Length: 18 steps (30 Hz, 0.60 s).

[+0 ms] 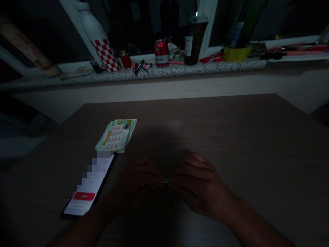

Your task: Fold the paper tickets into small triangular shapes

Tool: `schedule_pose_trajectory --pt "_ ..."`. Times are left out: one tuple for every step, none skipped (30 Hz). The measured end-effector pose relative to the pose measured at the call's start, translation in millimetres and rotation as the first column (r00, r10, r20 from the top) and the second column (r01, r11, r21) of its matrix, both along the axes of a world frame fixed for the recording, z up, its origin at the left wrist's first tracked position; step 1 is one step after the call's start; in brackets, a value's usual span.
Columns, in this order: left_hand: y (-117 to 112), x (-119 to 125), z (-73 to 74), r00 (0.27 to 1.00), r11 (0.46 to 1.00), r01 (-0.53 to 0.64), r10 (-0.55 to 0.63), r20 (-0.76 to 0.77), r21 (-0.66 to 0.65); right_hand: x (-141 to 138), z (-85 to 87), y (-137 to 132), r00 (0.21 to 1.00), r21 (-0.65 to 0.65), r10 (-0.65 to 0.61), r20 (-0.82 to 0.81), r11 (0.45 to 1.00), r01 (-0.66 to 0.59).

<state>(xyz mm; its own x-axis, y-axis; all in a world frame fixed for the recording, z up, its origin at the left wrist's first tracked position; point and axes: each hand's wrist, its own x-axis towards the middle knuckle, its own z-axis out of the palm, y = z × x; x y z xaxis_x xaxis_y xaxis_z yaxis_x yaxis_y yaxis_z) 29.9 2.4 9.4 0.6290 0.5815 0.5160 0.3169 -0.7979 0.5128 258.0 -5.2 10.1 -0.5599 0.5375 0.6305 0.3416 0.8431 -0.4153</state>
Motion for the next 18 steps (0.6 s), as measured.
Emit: schedule_pose_trajectory --pt "0.3 -0.3 0.1 1.000 1.000 0.002 -0.002 -0.001 -0.004 0.4 0.5 -0.2 1.000 0.000 0.002 0.004 1.000 -0.002" --pt "0.4 -0.4 0.4 1.000 1.000 0.002 -0.002 0.002 -0.005 0.9 0.9 -0.3 1.000 -0.003 0.003 0.006 1.000 -0.003" --pt "0.5 -0.6 0.9 1.000 1.000 0.001 -0.001 0.004 -0.005 1.4 1.2 -0.3 1.000 -0.006 0.004 0.005 1.000 -0.004" --pt "0.6 -0.8 1.5 1.000 1.000 0.002 -0.002 0.004 -0.004 2.0 1.4 -0.3 1.000 -0.009 0.006 0.003 1.000 -0.006" --pt "0.6 -1.0 2.3 1.000 1.000 0.003 -0.003 0.003 -0.003 2.5 1.4 -0.2 1.000 -0.010 0.010 0.002 1.000 -0.010" --pt "0.7 -1.4 3.2 1.000 1.000 0.004 -0.004 0.003 -0.003 3.1 1.4 -0.1 1.000 -0.009 0.013 0.001 1.000 -0.013" --pt "0.7 -1.9 4.1 1.000 1.000 0.009 -0.009 0.004 -0.004 3.7 1.3 0.2 1.000 -0.007 0.013 0.000 1.000 -0.013" --pt "0.8 -2.4 5.1 1.000 1.000 0.014 -0.014 0.003 -0.005 4.2 1.2 0.4 1.000 -0.005 0.014 0.001 1.000 -0.014" --pt "1.0 -3.1 6.0 1.000 1.000 0.015 -0.015 0.002 -0.007 4.8 1.1 0.7 1.000 -0.006 0.015 0.002 1.000 -0.015" --pt "1.1 -3.7 6.9 1.000 1.000 0.013 -0.013 0.001 -0.011 5.3 1.1 0.9 1.000 -0.008 0.018 0.000 1.000 -0.018" --pt "1.2 -4.3 7.7 1.000 1.000 0.009 -0.009 -0.006 -0.016 5.9 1.3 0.9 1.000 -0.009 0.019 -0.006 1.000 -0.019" --pt "1.3 -4.8 8.4 1.000 1.000 0.005 -0.005 -0.014 -0.022 6.4 1.6 0.8 1.000 -0.011 0.018 -0.012 1.000 -0.018" --pt "1.3 -5.2 8.9 1.000 1.000 0.000 -0.001 -0.019 -0.029 6.8 2.0 0.6 1.000 -0.011 0.015 -0.017 1.000 -0.015" --pt "1.2 -5.5 9.3 1.000 0.999 -0.005 0.004 -0.022 -0.033 7.1 2.5 0.3 1.000 -0.012 0.011 -0.021 1.000 -0.012" --pt "1.2 -5.7 9.5 1.000 0.999 -0.006 0.005 -0.021 -0.034 7.3 3.1 0.0 1.000 -0.015 0.007 -0.025 1.000 -0.007" --pt "1.1 -6.0 9.6 1.000 1.000 -0.006 0.005 -0.021 -0.030 7.5 3.5 -0.3 1.000 -0.022 0.006 -0.026 1.000 -0.007" --pt "1.0 -6.2 9.6 1.000 1.000 -0.008 0.007 -0.024 -0.028 7.6 3.9 -0.4 1.000 -0.031 0.010 -0.024 0.999 -0.011" --pt "1.0 -6.4 9.8 1.000 1.000 -0.008 0.008 -0.026 -0.027 7.7 4.2 -0.5 1.000 -0.042 0.019 -0.020 0.999 -0.020"
